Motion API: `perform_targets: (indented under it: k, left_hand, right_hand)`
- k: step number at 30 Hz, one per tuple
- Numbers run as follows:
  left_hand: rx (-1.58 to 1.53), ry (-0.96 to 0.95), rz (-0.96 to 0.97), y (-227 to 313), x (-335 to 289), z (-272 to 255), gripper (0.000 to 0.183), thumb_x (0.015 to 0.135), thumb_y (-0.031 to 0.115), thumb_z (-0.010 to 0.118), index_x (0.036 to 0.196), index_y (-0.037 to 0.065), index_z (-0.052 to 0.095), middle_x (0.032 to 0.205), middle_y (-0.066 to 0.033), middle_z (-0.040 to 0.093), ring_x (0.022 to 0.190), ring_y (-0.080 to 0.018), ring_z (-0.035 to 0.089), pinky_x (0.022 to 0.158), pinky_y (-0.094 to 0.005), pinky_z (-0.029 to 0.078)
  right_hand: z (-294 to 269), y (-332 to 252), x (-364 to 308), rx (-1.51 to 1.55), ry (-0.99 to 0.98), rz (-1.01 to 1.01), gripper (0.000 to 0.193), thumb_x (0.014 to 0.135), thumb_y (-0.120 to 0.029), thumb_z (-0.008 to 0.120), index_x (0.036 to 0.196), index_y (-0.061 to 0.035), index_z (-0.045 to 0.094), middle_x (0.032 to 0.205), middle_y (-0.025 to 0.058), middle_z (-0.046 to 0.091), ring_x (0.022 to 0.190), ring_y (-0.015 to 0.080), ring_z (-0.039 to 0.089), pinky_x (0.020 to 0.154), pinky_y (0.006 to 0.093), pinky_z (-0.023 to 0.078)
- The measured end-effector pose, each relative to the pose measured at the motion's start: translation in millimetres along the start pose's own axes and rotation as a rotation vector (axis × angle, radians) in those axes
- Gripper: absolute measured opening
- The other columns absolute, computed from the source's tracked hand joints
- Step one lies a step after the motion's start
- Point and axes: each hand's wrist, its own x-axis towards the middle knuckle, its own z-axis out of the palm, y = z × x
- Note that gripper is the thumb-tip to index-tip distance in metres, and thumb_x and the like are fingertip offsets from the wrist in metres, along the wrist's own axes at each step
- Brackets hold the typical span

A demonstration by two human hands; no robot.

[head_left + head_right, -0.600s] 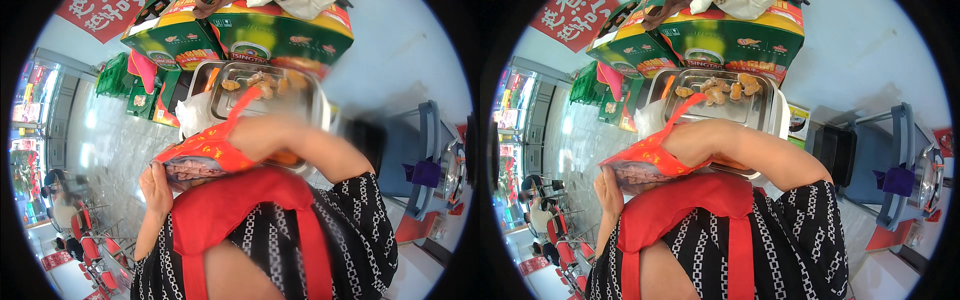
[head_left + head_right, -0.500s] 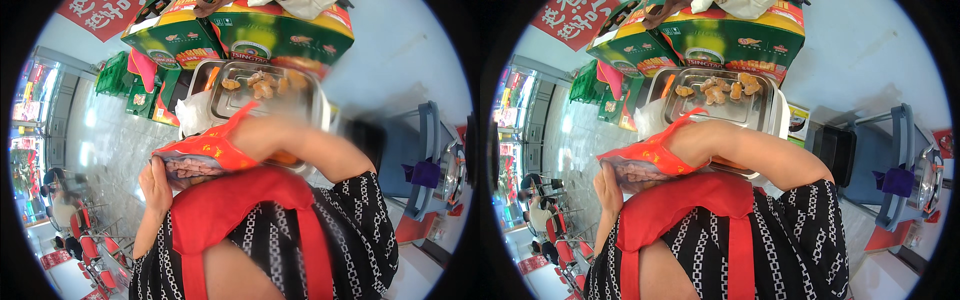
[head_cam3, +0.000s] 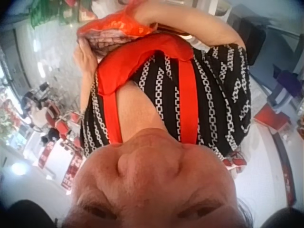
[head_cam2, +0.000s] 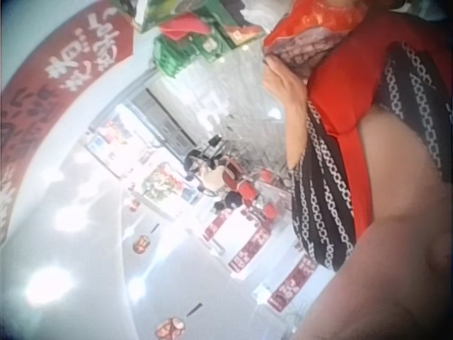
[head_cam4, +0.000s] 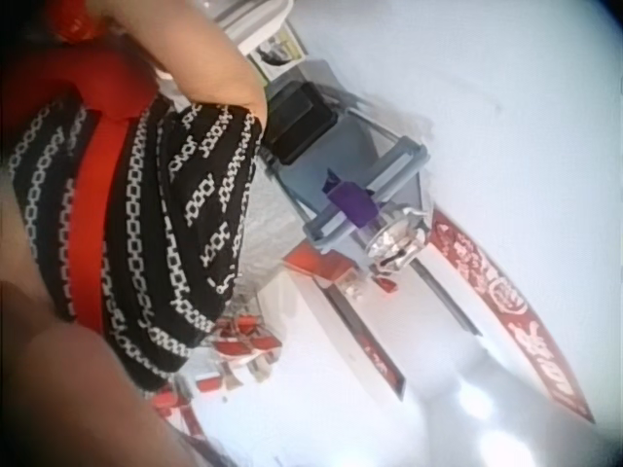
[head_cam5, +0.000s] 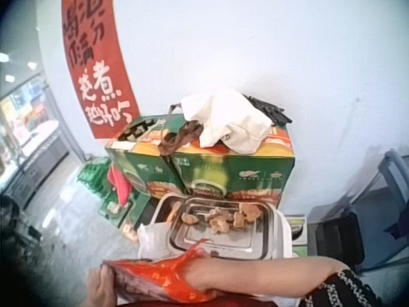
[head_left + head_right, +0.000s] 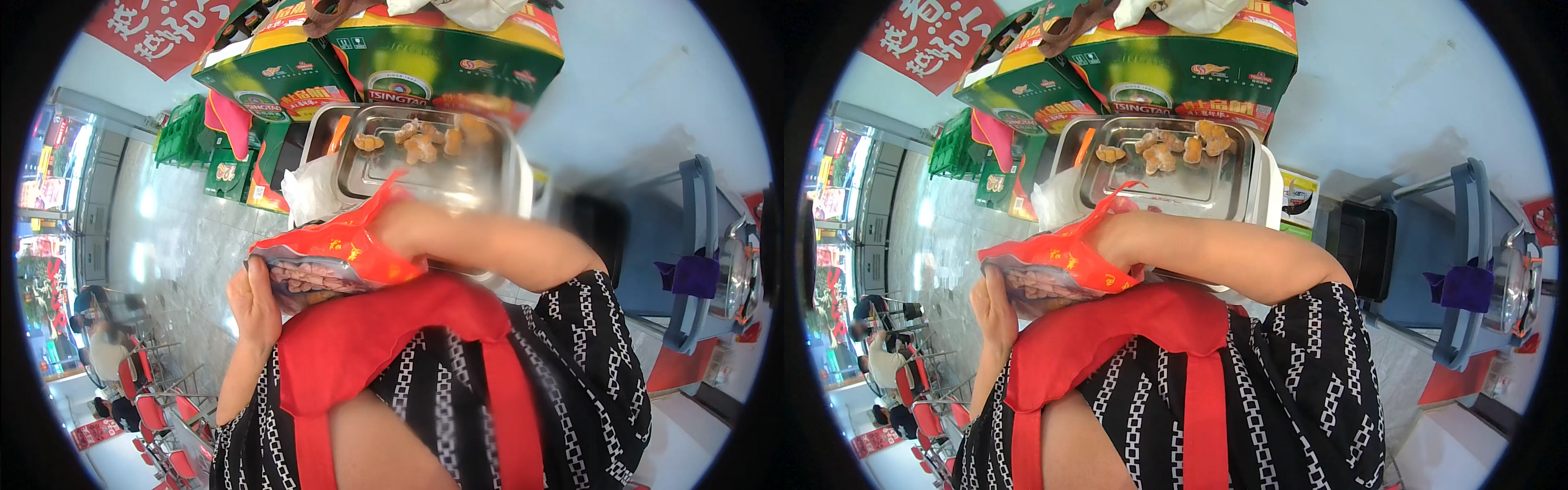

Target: The person selects food skewers from a refrigerated display case and arranges them by hand.

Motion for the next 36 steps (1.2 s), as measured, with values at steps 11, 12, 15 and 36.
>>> perform_targets:
  k: [11, 12, 15, 36]
  left_hand:
    - [-0.146, 0.107, -0.063, -4, -6, 0, 0.039, 0.094, 0.026, 0.034, 0.075, -0.002, 0.054, 0.072, -0.0004, 0.055, 0.067, -0.0051, 0.045, 0.057, -0.021, 0.037]
    - [-0.137, 0.1, -0.056, -2, -4, 0, 0.039, 0.094, 0.026, 0.034, 0.075, -0.002, 0.054, 0.072, -0.0006, 0.055, 0.066, -0.0052, 0.045, 0.058, -0.0212, 0.037]
    - [-0.12, 0.073, -0.046, -3, -3, -3, 0.04, 0.094, 0.026, 0.034, 0.078, -0.003, 0.056, 0.072, -0.0012, 0.056, 0.067, -0.0055, 0.046, 0.058, -0.0214, 0.038]
    - [-0.354, 0.254, -0.139, -36, -3, -23, 0.039, 0.094, 0.025, 0.033, 0.083, -0.004, 0.056, 0.082, -0.0031, 0.057, 0.072, -0.0052, 0.048, 0.062, -0.0193, 0.039]
  right_hand:
    - [-11, 15, -22, 0.208, 0.159, -0.026, 0.027, 0.06, -0.019, 0.06, 0.077, 0.0017, 0.056, 0.069, 0.0165, 0.058, 0.069, 0.0318, 0.057, 0.06, 0.0391, 0.044]
    - [-10, 18, -25, 0.21, 0.21, -0.048, 0.03, 0.059, -0.021, 0.061, 0.079, 0.0017, 0.056, 0.07, 0.0169, 0.058, 0.07, 0.0315, 0.057, 0.061, 0.0388, 0.044]
    - [-9, 27, -34, 0.224, 0.322, -0.084, 0.04, 0.058, -0.025, 0.063, 0.087, 0.0018, 0.058, 0.073, 0.0179, 0.059, 0.072, 0.0307, 0.058, 0.062, 0.0374, 0.045]
    - [14, 86, -57, 0.128, 0.608, 0.33, 0.057, 0.062, -0.022, 0.068, 0.112, -0.0025, 0.05, 0.108, 0.0168, 0.054, 0.096, 0.0313, 0.053, 0.082, 0.0354, 0.043]
